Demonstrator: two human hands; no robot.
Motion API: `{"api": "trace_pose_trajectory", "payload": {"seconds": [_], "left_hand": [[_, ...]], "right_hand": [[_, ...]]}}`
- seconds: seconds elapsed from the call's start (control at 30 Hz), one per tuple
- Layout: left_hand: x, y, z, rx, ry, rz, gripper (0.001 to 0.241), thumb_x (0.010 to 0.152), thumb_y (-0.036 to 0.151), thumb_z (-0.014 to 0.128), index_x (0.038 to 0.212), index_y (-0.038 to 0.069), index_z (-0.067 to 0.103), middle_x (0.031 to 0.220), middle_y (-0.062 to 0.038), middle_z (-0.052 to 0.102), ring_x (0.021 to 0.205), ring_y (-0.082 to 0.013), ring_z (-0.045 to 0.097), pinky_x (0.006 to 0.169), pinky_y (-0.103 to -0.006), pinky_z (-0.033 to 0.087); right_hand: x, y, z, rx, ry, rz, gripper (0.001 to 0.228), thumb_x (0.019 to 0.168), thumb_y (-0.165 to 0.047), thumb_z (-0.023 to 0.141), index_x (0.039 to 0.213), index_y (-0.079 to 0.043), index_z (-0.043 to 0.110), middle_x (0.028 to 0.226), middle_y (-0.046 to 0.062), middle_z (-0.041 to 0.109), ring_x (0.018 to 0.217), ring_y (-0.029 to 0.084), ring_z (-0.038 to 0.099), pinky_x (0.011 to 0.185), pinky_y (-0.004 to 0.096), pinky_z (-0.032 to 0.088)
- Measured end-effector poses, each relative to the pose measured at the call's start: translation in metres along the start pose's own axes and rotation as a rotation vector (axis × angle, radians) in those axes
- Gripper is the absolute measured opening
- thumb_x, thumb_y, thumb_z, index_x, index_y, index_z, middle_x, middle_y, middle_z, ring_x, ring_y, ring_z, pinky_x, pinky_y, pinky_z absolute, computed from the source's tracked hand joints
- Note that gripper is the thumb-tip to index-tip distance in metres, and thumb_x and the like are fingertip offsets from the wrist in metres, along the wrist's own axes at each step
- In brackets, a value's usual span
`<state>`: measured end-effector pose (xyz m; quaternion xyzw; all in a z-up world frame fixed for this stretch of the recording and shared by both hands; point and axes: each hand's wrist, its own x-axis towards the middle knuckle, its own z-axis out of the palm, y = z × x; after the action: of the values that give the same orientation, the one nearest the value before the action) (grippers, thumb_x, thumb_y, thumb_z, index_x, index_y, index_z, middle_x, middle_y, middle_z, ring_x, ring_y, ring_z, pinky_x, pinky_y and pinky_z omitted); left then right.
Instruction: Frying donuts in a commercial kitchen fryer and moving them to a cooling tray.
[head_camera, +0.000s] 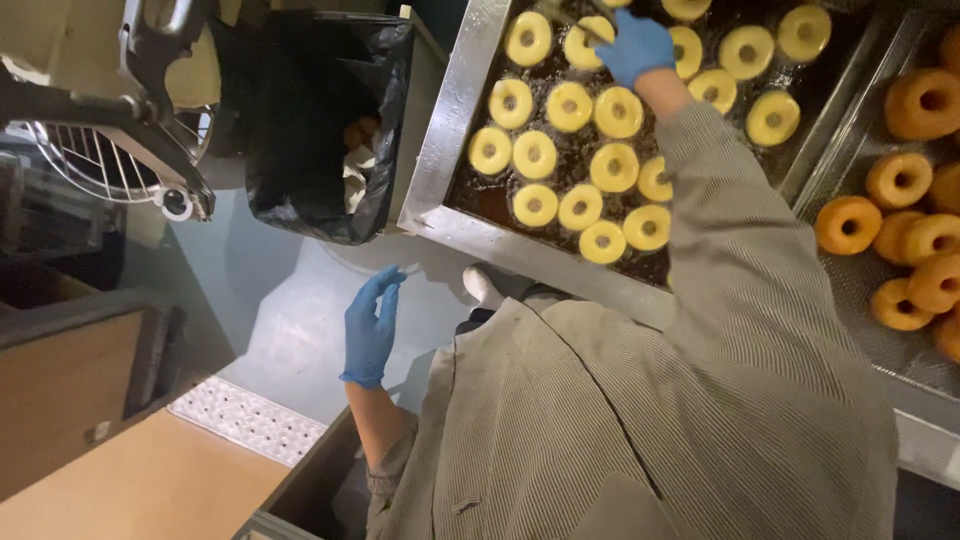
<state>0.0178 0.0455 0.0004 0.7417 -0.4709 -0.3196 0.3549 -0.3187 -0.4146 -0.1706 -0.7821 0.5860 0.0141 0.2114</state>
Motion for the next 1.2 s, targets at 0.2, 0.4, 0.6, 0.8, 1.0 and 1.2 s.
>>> {"api": "trace_pose_trajectory", "payload": {"seconds": [0.2, 0.4, 0.6, 0.8, 1.0, 1.2], "left_hand": [[0.017, 0.018, 0.014, -0.05, -0.036, 0.058, 0.03, 0.104, 0.01, 0.06, 0.132, 0.003, 0.065, 0.116, -0.011, 0.076, 0.108, -0.022, 0.071, 0.096, -0.0322, 0.053], [0.03, 0.033, 0.02, -0.01, -0.099, 0.154, 0.029, 0.105, 0.011, 0.059, 0.132, 0.002, 0.064, 0.118, -0.012, 0.073, 0.11, -0.0246, 0.07, 0.094, -0.0346, 0.053], [0.031, 0.016, 0.015, -0.035, -0.123, 0.201, 0.028, 0.105, 0.01, 0.059, 0.132, 0.002, 0.064, 0.116, -0.011, 0.074, 0.109, -0.024, 0.07, 0.094, -0.0351, 0.053], [0.028, 0.007, -0.005, -0.111, -0.114, 0.284, 0.028, 0.106, 0.008, 0.058, 0.133, 0.002, 0.064, 0.12, -0.011, 0.072, 0.112, -0.0236, 0.068, 0.099, -0.0347, 0.052], [0.025, -0.02, -0.013, -0.187, -0.128, 0.269, 0.029, 0.107, 0.007, 0.058, 0.134, 0.002, 0.064, 0.121, -0.01, 0.072, 0.113, -0.0203, 0.067, 0.101, -0.0329, 0.051], [0.029, -0.005, -0.02, -0.22, -0.192, 0.29, 0.03, 0.106, 0.007, 0.058, 0.135, 0.002, 0.064, 0.119, -0.009, 0.072, 0.11, -0.0191, 0.067, 0.096, -0.031, 0.052]], "right_hand": [[-0.004, -0.003, 0.09, -0.423, 0.005, -0.125, 0.057, 0.096, -0.018, 0.065, 0.15, -0.007, 0.053, 0.089, 0.019, 0.075, 0.073, 0.037, 0.074, 0.06, 0.052, 0.059], [-0.048, -0.008, 0.069, 0.013, -0.031, 0.036, 0.054, 0.099, -0.04, 0.066, 0.14, -0.007, 0.057, 0.099, 0.019, 0.073, 0.089, 0.037, 0.071, 0.079, 0.053, 0.055], [-0.126, -0.043, 0.049, 0.079, 0.011, -0.098, 0.053, 0.096, -0.045, 0.068, 0.138, -0.013, 0.061, 0.097, 0.024, 0.071, 0.085, 0.043, 0.068, 0.074, 0.055, 0.055], [-0.15, -0.074, 0.078, 0.066, -0.018, 0.028, 0.038, 0.103, -0.035, 0.063, 0.137, -0.018, 0.064, 0.092, 0.017, 0.073, 0.081, 0.036, 0.073, 0.077, 0.049, 0.059], [-0.19, -0.116, 0.092, -0.178, 0.038, 0.087, 0.065, 0.084, -0.034, 0.077, 0.136, -0.002, 0.054, 0.093, 0.02, 0.072, 0.083, 0.038, 0.071, 0.068, 0.048, 0.057], [-0.176, -0.08, 0.141, 0.258, -0.154, 0.234, 0.044, 0.103, -0.039, 0.064, 0.13, -0.004, 0.064, 0.108, 0.022, 0.072, 0.098, 0.039, 0.072, 0.088, 0.048, 0.055]]}}
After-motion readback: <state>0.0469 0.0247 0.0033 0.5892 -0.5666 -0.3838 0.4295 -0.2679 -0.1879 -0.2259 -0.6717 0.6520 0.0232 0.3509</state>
